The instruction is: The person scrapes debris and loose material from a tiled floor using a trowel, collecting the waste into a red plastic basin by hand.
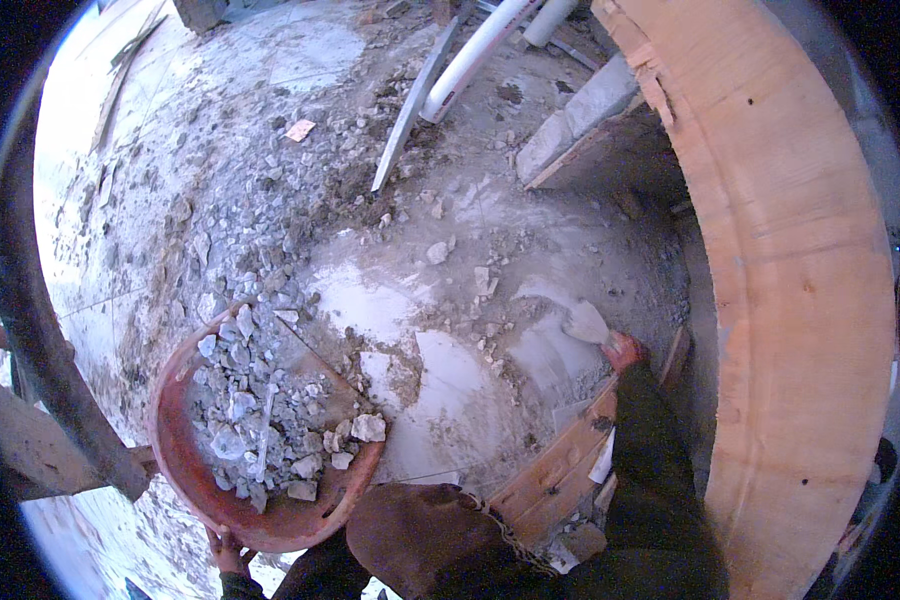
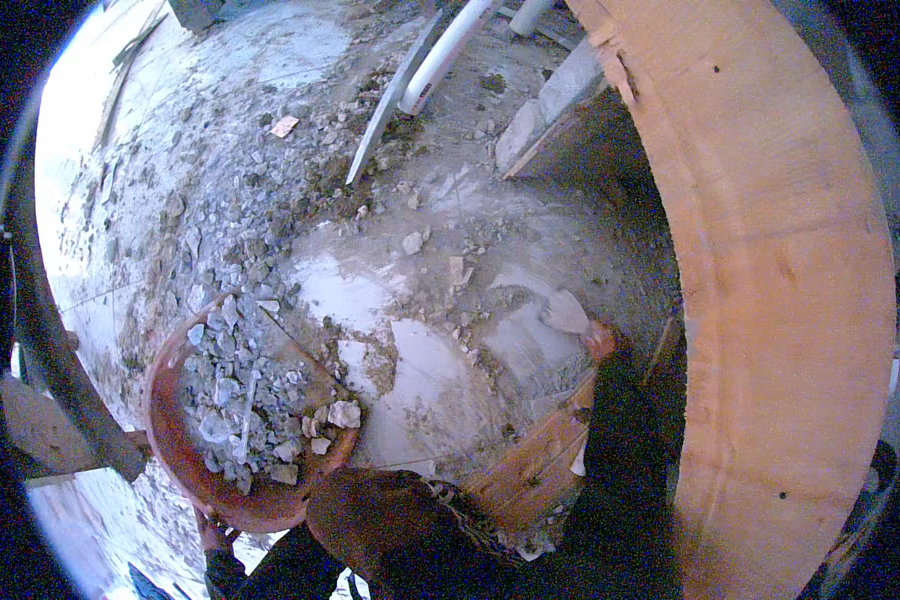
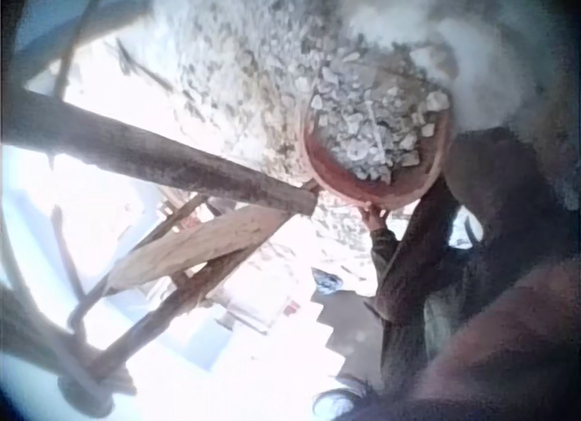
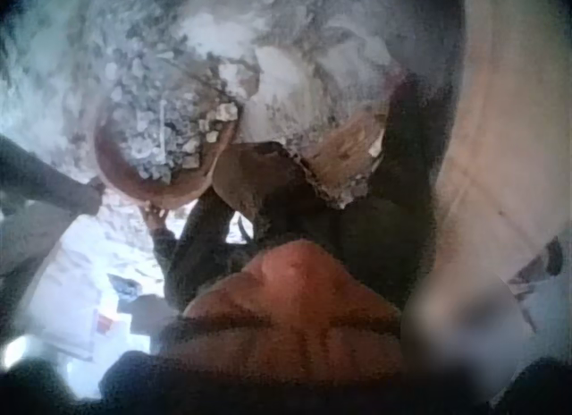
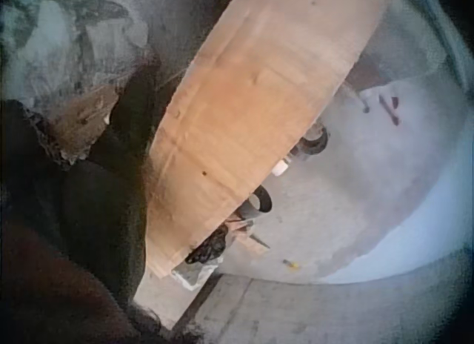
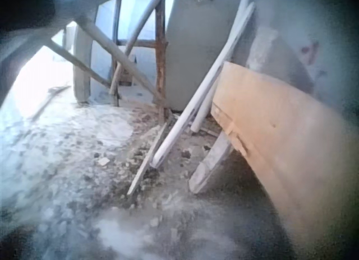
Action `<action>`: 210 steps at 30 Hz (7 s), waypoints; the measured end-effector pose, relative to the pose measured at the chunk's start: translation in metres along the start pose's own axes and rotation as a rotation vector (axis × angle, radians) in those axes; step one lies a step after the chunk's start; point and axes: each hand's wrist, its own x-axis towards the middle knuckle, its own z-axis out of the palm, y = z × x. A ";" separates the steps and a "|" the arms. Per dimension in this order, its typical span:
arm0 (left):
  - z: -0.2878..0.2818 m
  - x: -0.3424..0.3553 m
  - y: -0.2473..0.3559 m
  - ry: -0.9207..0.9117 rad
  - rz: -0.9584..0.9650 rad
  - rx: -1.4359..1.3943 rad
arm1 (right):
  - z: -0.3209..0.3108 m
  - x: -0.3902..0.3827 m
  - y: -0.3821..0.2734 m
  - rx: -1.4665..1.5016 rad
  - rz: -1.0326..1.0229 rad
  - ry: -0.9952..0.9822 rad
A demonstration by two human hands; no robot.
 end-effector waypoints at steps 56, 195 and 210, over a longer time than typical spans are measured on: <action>-0.175 -0.023 -0.141 0.026 -0.071 0.571 | -0.018 0.191 -0.119 -0.620 -0.303 0.290; -0.054 -0.070 -0.063 0.012 -0.109 0.157 | 0.117 0.029 -0.420 -0.158 -0.155 -0.368; -0.013 -0.082 -0.043 0.050 -0.012 0.056 | 0.159 -0.038 -0.383 -0.039 -0.277 -0.266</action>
